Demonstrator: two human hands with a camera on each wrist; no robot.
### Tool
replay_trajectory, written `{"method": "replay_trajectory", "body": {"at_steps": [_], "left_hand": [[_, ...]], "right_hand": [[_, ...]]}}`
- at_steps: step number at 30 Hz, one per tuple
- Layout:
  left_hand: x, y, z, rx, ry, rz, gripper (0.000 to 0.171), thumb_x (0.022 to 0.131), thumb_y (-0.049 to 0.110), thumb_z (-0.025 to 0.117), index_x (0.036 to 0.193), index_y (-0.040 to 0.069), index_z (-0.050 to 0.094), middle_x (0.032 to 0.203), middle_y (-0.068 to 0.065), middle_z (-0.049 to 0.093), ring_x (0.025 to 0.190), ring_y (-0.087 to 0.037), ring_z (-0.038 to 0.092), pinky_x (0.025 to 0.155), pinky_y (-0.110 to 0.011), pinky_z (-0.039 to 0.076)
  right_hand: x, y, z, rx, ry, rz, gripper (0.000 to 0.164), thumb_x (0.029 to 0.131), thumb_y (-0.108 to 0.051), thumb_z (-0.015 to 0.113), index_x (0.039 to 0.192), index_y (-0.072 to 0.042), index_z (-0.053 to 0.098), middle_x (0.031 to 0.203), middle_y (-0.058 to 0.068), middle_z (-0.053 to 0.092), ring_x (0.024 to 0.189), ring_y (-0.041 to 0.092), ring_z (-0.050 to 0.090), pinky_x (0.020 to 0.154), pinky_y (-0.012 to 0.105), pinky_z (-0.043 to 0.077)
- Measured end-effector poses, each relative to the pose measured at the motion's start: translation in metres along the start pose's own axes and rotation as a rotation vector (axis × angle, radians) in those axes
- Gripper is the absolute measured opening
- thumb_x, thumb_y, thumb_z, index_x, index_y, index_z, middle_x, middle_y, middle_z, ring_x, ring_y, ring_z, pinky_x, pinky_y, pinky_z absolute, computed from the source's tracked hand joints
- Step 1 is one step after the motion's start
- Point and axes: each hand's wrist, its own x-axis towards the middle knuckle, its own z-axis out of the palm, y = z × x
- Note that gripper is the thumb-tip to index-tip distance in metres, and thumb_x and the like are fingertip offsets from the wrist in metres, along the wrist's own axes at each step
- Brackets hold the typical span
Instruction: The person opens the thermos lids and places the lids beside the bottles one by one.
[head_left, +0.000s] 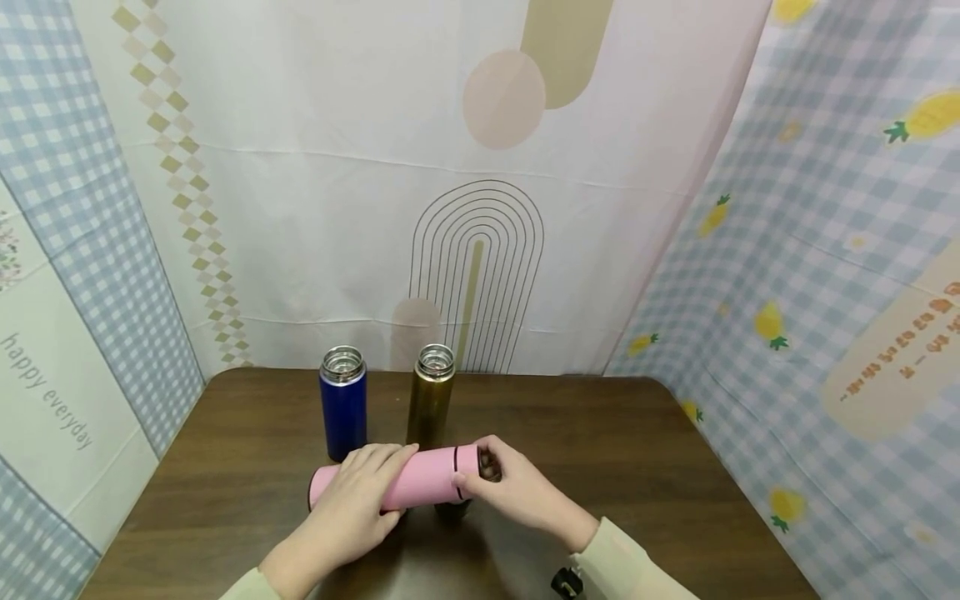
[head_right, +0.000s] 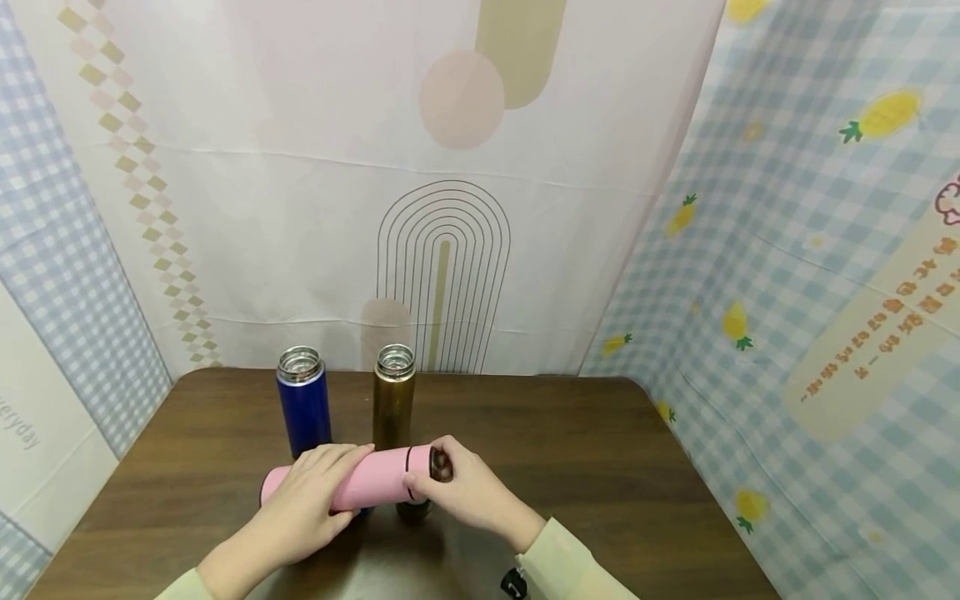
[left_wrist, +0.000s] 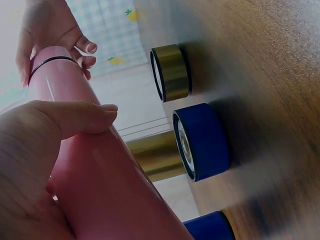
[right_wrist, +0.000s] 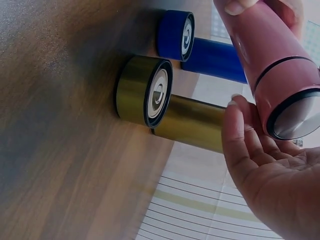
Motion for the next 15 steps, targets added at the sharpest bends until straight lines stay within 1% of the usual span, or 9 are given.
{"method": "replay_trajectory", "body": {"at_steps": [4,8,11,15], "left_hand": [[0.0002,-0.0006,-0.0006,-0.006,-0.005,0.001,0.080,0.061,0.016,0.084,0.134,0.009,0.054,0.121,-0.003,0.059,0.114,-0.023,0.052,0.096,-0.047,0.041],[0.0006,-0.0014,-0.0015,-0.017,-0.012,-0.002,0.080,0.062,0.017,0.085,0.135,0.010,0.054,0.122,-0.002,0.058,0.115,-0.023,0.052,0.096,-0.047,0.041],[0.0013,-0.0014,-0.0024,-0.019,-0.016,-0.001,0.080,0.062,0.017,0.085,0.135,0.011,0.053,0.122,-0.002,0.058,0.115,-0.023,0.052,0.096,-0.047,0.041],[0.0021,-0.0005,-0.0045,-0.030,-0.029,-0.008,0.080,0.063,0.017,0.085,0.136,0.011,0.053,0.123,-0.002,0.058,0.115,-0.023,0.052,0.096,-0.047,0.041]], "right_hand": [[-0.0002,0.0000,-0.0006,0.077,-0.018,-0.048,0.048,0.083,-0.045,0.073,0.117,-0.019,0.052,0.098,-0.001,0.060,0.085,0.014,0.061,0.071,0.029,0.053],[0.0001,0.0000,-0.0005,0.157,-0.049,-0.111,0.053,0.082,-0.035,0.077,0.123,-0.018,0.047,0.103,0.004,0.059,0.086,0.017,0.063,0.071,0.031,0.056],[0.0001,0.0020,-0.0007,0.162,-0.054,-0.146,0.055,0.082,-0.032,0.078,0.124,-0.019,0.046,0.105,0.005,0.058,0.086,0.017,0.063,0.071,0.031,0.056],[-0.0002,0.0042,-0.0012,0.107,-0.040,-0.180,0.059,0.081,-0.033,0.078,0.129,-0.023,0.044,0.111,0.000,0.056,0.093,0.015,0.060,0.079,0.031,0.053]]}}
